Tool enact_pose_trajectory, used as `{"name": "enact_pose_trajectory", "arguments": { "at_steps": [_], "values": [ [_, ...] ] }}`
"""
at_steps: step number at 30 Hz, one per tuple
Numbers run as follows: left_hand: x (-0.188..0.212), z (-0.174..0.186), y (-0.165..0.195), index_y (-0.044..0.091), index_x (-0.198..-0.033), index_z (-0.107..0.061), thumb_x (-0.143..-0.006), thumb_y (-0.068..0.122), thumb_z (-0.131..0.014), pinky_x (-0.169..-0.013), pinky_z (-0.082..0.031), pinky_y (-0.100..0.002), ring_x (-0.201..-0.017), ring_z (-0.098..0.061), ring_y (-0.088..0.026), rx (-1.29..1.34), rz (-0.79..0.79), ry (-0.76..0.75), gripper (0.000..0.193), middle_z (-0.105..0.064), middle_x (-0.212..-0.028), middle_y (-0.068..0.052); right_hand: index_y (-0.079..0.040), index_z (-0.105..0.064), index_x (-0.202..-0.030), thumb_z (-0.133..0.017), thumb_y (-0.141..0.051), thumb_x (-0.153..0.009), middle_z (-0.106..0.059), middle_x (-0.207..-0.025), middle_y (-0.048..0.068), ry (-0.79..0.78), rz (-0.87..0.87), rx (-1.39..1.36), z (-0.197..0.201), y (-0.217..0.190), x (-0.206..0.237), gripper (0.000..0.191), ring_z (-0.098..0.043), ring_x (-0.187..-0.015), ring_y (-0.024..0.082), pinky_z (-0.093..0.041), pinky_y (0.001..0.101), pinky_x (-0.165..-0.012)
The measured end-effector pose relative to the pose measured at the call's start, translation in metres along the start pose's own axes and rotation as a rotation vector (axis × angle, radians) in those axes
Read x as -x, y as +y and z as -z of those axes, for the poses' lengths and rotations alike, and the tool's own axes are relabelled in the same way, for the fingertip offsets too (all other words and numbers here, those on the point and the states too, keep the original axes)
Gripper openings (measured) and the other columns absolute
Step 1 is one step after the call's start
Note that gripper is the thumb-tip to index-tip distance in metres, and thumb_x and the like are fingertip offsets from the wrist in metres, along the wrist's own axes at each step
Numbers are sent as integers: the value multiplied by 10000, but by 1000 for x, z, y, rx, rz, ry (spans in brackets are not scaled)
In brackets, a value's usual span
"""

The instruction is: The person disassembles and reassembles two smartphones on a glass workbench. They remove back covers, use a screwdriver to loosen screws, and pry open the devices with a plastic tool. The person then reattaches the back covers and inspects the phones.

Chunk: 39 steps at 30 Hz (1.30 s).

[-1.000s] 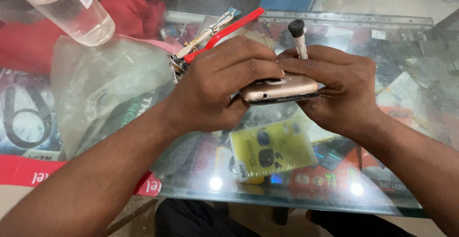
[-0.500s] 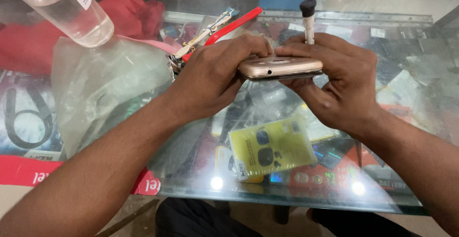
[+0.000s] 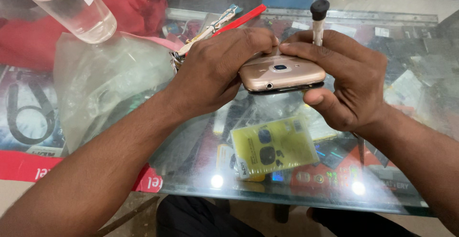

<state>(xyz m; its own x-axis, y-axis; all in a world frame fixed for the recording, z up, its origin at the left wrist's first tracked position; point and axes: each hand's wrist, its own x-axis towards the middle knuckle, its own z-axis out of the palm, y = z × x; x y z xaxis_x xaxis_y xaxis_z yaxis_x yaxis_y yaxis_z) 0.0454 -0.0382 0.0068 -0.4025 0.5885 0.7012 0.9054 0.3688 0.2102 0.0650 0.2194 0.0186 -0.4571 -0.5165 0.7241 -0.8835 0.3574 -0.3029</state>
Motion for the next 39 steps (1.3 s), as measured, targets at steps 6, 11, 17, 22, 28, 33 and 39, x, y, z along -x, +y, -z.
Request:
{"name": "enact_pose_trajectory", "arguments": {
  "at_steps": [6, 11, 17, 22, 28, 33, 39],
  "values": [
    [1, 1, 0, 97, -1302, -496, -950, -31, -718, -905, -568, -433, -1133, -692, -306, -36, -3, 12, 436, -672, -1210, -57, 18, -684, -1272, -469, -594, -1094, -695, -1186, 227, -2, -21, -3, -1, 0, 0, 672, -736, -1087, 317, -619, 397, -934],
    [1, 0, 0, 107, -1315, -448, -946, -51, -710, -876, -558, -436, -1126, -686, -314, -30, 19, 7, 479, -664, -1218, -37, 23, -681, -1278, -522, -571, -1092, -690, -1207, 232, -4, -22, -37, 0, -2, 0, 642, -730, -1121, 317, -615, 385, -939],
    [5, -3, -4, 99, -1321, -410, -977, -74, -675, -913, -540, -436, -1153, -659, -308, -17, 24, -23, 468, -617, -1214, -49, 27, -685, -1257, -547, -561, -1064, -698, -1207, 219, -12, -102, -103, 1, -2, -1, 634, -725, -1122, 295, -597, 365, -957],
    [6, -10, -10, 49, -1328, -397, -954, -22, -723, -1000, -540, -430, -1171, -636, -296, 163, 117, -87, 502, -558, -1270, -111, 46, -676, -1258, -622, -522, -1039, -685, -1246, 191, -11, -300, -357, 0, -4, 1, 612, -704, -1107, 232, -591, 317, -958],
    [7, -13, -17, 59, -1350, -396, -980, 23, -779, -1076, -531, -421, -1234, -641, -292, 263, 116, -117, 534, -582, -1298, -113, 51, -661, -1266, -662, -344, -1015, -668, -1263, 150, -23, -388, -454, 0, -8, 2, 468, -707, -1110, 183, -599, 292, -982],
    [8, -13, -19, 54, -1344, -375, -1039, 34, -752, -1116, -549, -406, -1283, -663, -274, 350, 123, -137, 486, -599, -1294, -117, 62, -628, -1303, -670, -300, -949, -621, -1334, 158, -40, -440, -507, 2, -10, 3, 508, -674, -1107, 173, -578, 276, -960],
    [8, -13, -20, 57, -1340, -370, -1044, 46, -751, -1099, -552, -404, -1316, -670, -299, 360, 144, -154, 483, -618, -1275, -130, 63, -627, -1303, -690, -307, -945, -615, -1334, 152, -53, -426, -551, 1, -10, 1, 518, -672, -1137, 174, -577, 270, -981]
  ]
}}
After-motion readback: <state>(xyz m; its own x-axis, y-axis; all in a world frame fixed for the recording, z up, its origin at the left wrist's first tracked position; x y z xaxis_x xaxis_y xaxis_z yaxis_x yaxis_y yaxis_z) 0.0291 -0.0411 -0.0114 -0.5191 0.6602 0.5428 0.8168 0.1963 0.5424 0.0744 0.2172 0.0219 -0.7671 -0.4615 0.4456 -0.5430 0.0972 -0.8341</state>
